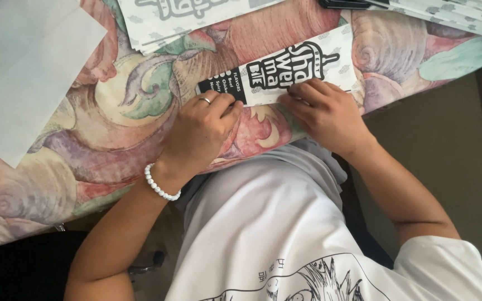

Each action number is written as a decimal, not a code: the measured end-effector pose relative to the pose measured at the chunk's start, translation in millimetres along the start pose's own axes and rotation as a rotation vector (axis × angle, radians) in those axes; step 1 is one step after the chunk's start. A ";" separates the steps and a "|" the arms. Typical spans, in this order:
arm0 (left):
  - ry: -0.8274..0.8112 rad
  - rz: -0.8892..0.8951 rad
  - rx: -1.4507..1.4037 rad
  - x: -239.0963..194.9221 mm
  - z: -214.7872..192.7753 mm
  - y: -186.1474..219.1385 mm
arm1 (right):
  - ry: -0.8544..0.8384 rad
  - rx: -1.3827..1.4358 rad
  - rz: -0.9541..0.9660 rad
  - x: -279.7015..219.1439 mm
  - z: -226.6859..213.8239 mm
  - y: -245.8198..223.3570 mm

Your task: Folding and stacking printed paper labels for food packaging

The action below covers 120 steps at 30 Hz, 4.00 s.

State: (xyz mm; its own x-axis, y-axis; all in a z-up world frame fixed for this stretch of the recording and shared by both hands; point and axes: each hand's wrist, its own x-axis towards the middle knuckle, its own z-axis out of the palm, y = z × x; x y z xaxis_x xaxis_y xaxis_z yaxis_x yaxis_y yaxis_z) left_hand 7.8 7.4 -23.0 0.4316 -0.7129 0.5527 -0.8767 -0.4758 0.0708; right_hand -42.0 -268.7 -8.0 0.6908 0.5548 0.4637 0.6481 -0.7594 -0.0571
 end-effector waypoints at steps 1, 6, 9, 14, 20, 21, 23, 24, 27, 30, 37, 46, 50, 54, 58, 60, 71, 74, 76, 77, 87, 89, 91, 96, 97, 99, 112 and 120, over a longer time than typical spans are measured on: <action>0.007 -0.001 -0.002 0.3 1.2 0.0 | -0.013 -0.034 -0.007 -2.5 -1.8 1.4; -0.010 -0.006 -0.025 3.6 -4.9 4.4 | -0.006 -0.063 -0.008 -17.9 -3.2 10.1; -0.056 -0.020 -0.036 7.0 -10.6 4.5 | -0.010 -0.075 -0.018 -21.4 -9.5 13.2; -0.126 -0.081 -0.085 16.5 -9.9 -7.7 | -0.037 -0.169 -0.112 -25.2 -21.9 27.6; -0.101 -0.137 -0.087 18.8 -11.1 4.9 | 0.021 -0.105 -0.055 -34.9 -11.1 18.9; -0.137 -0.125 -0.100 20.7 -12.3 4.6 | 0.021 -0.073 -0.053 -34.7 -12.1 20.5; -0.168 -0.108 -0.113 24.3 -14.5 5.4 | 0.023 -0.049 -0.050 -35.6 -14.7 26.8; -0.169 -0.106 -0.100 25.1 -15.1 6.2 | 0.027 -0.036 -0.053 -37.1 -15.3 30.9; -0.181 -0.115 -0.066 17.6 -13.8 11.3 | 0.009 -0.046 -0.037 -51.8 -16.4 34.8; -0.184 -0.120 -0.062 16.0 -14.9 11.1 | -0.007 -0.092 -0.025 -60.5 -21.7 40.3; -0.259 -0.057 0.011 7.4 -0.6 3.5 | -0.015 -0.084 0.015 -53.3 -41.2 31.2; -0.203 0.000 0.073 9.5 9.4 4.9 | -0.082 -0.235 0.156 -34.0 -23.5 24.0; -0.229 -0.012 0.083 10.6 9.1 7.9 | -0.062 -0.268 0.102 17.0 0.4 12.6; -0.368 -0.076 0.111 21.3 1.4 11.6 | -0.108 -0.143 0.118 53.5 22.5 14.4; -0.432 -0.099 0.128 18.7 3.5 11.7 | -0.149 0.064 0.159 29.4 25.6 54.9; -0.455 -0.093 0.149 17.6 0.6 13.4 | -0.166 -0.015 0.215 6.0 13.7 76.5; -0.426 -0.106 0.106 18.5 -2.8 18.6 | -0.256 0.203 0.768 -28.1 -35.4 17.8; -0.321 -0.150 0.011 19.1 -8.7 20.2 | -0.173 -0.097 0.016 -40.6 -18.8 8.8; -0.159 -0.216 -0.083 19.5 -17.4 25.3 | -0.079 -0.033 0.044 -43.5 -15.6 8.4; -0.160 -0.216 -0.085 11.8 -11.5 22.4 | -0.081 -0.033 0.046 -44.0 -11.5 9.4; -0.061 -0.225 -0.054 -10.9 -3.5 13.9 | -0.003 -0.064 0.076 -25.8 -15.5 6.4; -0.084 -0.219 -0.026 -6.1 -7.5 12.6 | -0.017 -0.077 0.075 -14.5 -16.5 5.0; -0.109 -0.264 -0.050 3.5 -15.7 12.3 | -0.017 -0.094 0.074 3.7 -17.5 2.2; -0.159 -0.248 0.036 16.8 -22.6 15.0 | -0.004 0.019 0.048 44.0 19.0 -3.3; -0.178 -0.255 0.050 17.7 -24.0 16.2 | 0.000 0.029 0.032 48.7 30.3 -4.2; -0.180 -0.242 0.064 16.1 -21.3 15.6 | -0.016 0.074 0.044 54.9 23.5 2.5; -0.313 -0.209 0.076 30.6 -20.6 1.8 | 0.019 -0.164 0.275 -21.5 -4.4 71.1; -0.389 -0.322 -0.028 25.5 2.2 -13.0 | 0.187 0.048 0.060 -36.3 -7.7 17.7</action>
State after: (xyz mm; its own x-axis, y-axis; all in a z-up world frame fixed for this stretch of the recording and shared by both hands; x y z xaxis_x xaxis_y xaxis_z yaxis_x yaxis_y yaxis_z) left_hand 30.7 -5.7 -11.6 0.7234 -0.6740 0.1497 -0.6893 -0.6929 0.2116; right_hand -58.0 -304.8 -19.0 0.6602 0.4324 0.6141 0.6249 -0.7698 -0.1297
